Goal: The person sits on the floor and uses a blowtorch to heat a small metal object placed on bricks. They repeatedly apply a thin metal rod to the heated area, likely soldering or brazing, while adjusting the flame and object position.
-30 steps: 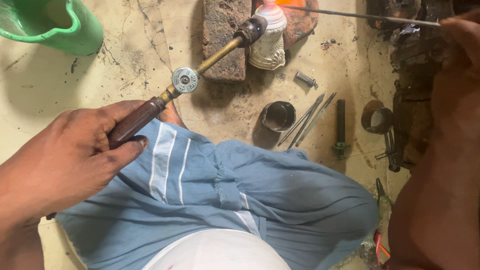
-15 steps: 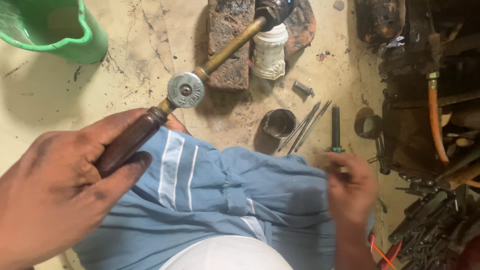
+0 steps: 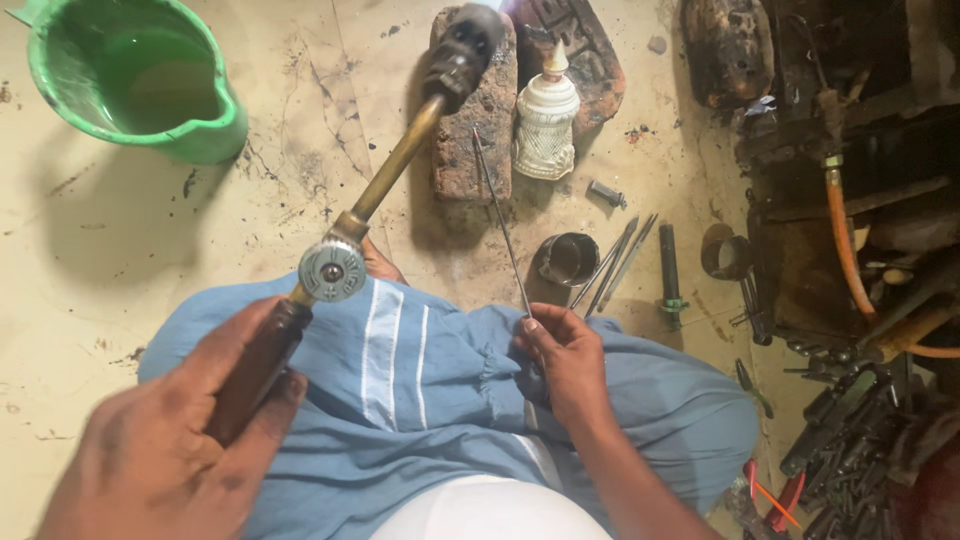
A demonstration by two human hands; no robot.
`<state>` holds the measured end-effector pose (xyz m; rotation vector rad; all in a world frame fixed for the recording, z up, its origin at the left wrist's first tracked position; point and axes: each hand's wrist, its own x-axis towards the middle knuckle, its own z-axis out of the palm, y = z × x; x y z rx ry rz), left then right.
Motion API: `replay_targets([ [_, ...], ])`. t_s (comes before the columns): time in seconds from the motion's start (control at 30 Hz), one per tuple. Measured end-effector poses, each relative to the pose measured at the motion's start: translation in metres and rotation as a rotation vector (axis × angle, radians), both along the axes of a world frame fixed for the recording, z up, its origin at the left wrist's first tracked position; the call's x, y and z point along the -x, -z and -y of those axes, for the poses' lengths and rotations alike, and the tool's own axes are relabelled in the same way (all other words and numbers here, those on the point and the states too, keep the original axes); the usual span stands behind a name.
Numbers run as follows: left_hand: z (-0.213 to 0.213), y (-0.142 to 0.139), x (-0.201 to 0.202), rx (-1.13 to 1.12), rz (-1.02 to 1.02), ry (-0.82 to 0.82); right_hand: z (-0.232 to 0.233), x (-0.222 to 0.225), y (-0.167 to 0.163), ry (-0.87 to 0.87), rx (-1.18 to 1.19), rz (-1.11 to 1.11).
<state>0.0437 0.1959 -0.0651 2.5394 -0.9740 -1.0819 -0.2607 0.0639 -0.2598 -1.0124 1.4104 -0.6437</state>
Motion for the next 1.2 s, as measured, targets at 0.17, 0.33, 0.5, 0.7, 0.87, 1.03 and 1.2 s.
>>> replay_targets([
  [0.17, -0.012, 0.02, 0.022, -0.032, -0.054, -0.049, -0.011, -0.017, -0.063, -0.351, 0.843, -0.533],
  [0.33, -0.021, 0.037, 0.057, 0.311, -0.126, 0.011, -0.014, -0.06, -0.14, -0.555, 1.053, 0.19],
  [0.5, -0.032, 0.039, 0.063, 0.429, -0.183, 0.027, -0.009, -0.09, -0.185, -0.774, 1.069, 0.11],
  [0.7, -0.039, 0.049, 0.069, 0.528, -0.136, -0.073, -0.011, -0.107, -0.199, -0.805, 1.212, 0.149],
  [0.87, -0.047, 0.069, 0.073, 0.65, -0.056, -0.074, -0.03, -0.126, -0.184, -0.664, 1.303, 0.024],
  [1.03, -0.061, 0.125, 0.049, 0.461, 0.062, -0.076, -0.032, -0.125, -0.15, -0.734, 1.111, 0.121],
  [1.2, -0.106, 0.217, -0.011, 0.362, 0.082, -0.142, -0.018, -0.072, -0.105, -0.568, 0.866, -0.356],
])
